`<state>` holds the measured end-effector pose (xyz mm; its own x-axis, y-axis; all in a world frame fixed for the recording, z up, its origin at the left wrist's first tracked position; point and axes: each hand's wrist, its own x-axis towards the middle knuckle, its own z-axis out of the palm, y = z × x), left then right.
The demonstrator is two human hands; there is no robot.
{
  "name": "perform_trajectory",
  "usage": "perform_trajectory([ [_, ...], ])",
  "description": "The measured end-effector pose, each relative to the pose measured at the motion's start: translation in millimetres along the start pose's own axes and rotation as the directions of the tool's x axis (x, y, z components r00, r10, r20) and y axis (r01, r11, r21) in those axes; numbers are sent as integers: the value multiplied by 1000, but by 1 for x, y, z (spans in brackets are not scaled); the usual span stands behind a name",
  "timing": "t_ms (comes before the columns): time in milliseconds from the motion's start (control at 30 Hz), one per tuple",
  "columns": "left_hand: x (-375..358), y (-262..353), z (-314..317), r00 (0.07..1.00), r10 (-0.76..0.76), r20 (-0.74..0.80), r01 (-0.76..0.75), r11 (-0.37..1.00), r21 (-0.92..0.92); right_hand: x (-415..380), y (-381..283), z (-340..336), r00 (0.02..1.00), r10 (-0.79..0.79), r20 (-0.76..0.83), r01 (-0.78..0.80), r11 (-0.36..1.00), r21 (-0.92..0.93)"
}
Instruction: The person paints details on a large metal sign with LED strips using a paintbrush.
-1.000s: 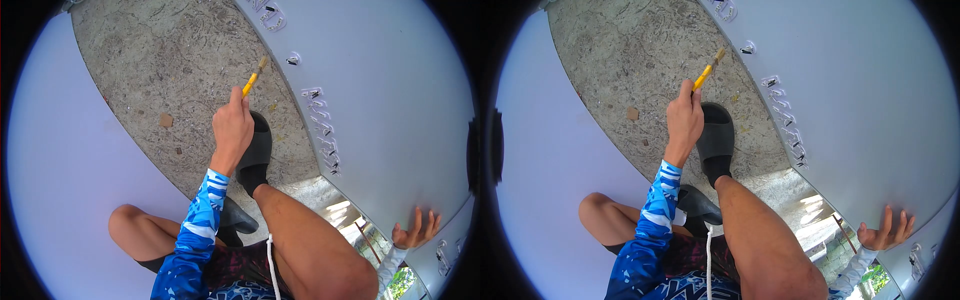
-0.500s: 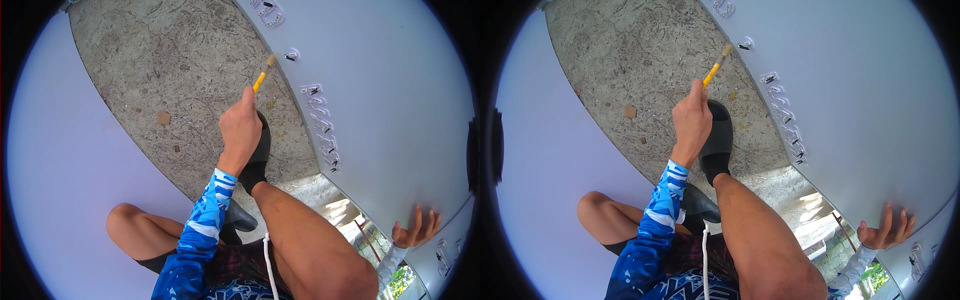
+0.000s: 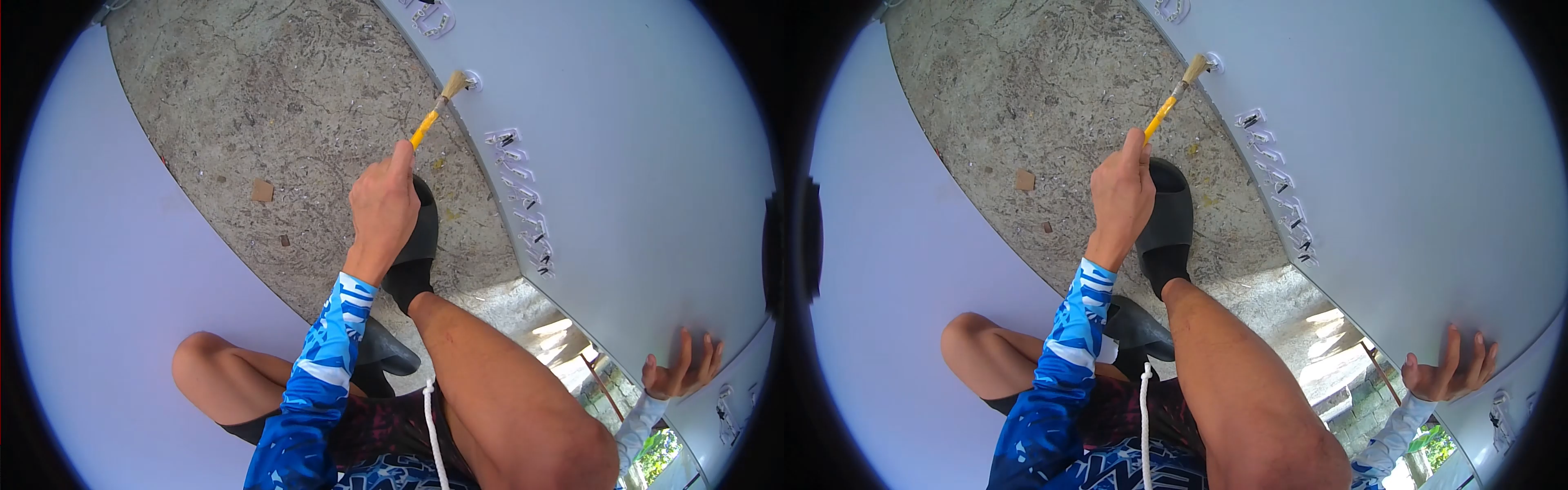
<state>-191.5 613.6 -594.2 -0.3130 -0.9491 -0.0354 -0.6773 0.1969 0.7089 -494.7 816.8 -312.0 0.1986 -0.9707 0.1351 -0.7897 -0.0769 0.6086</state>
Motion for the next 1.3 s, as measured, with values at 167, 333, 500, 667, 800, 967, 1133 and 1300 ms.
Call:
perform_trajectory([
  [167, -5, 19, -11, 995, -104, -2, 103, 988, -117, 2, -1, -2, 1000, 4, 11, -4, 1000, -1],
  [333, -14, 35, -11, 982, -47, 181, 107, 933, -343, 1, -2, -1, 1000, 20, 0, -20, 1000, 6],
  [500, -21, 20, -24, 891, 224, 394, -87, 938, -337, -1, -1, 0, 1000, 26, -4, -26, 1000, 14],
  [667, -19, 19, -21, 945, -11, 328, 120, 942, -315, 0, -1, 1, 999, 29, -16, -29, 999, 21],
  [800, -26, 19, -15, 951, -31, 306, 96, 976, -198, 0, 1, 1, 1000, -1, -20, 1, 1000, 20],
  [967, -36, 18, 2, 934, -127, 335, 147, 989, -35, 4, -1, 0, 1000, -7, -28, 8, 999, 39],
  [1133, -45, 35, -5, 966, 120, 227, -29, 929, -369, 3, 2, 2, 998, -32, -45, 34, 998, 43],
  [1300, -49, 33, 3, 969, -41, 243, 102, 964, -244, 5, -6, -2, 999, 24, -25, -24, 999, 24],
])
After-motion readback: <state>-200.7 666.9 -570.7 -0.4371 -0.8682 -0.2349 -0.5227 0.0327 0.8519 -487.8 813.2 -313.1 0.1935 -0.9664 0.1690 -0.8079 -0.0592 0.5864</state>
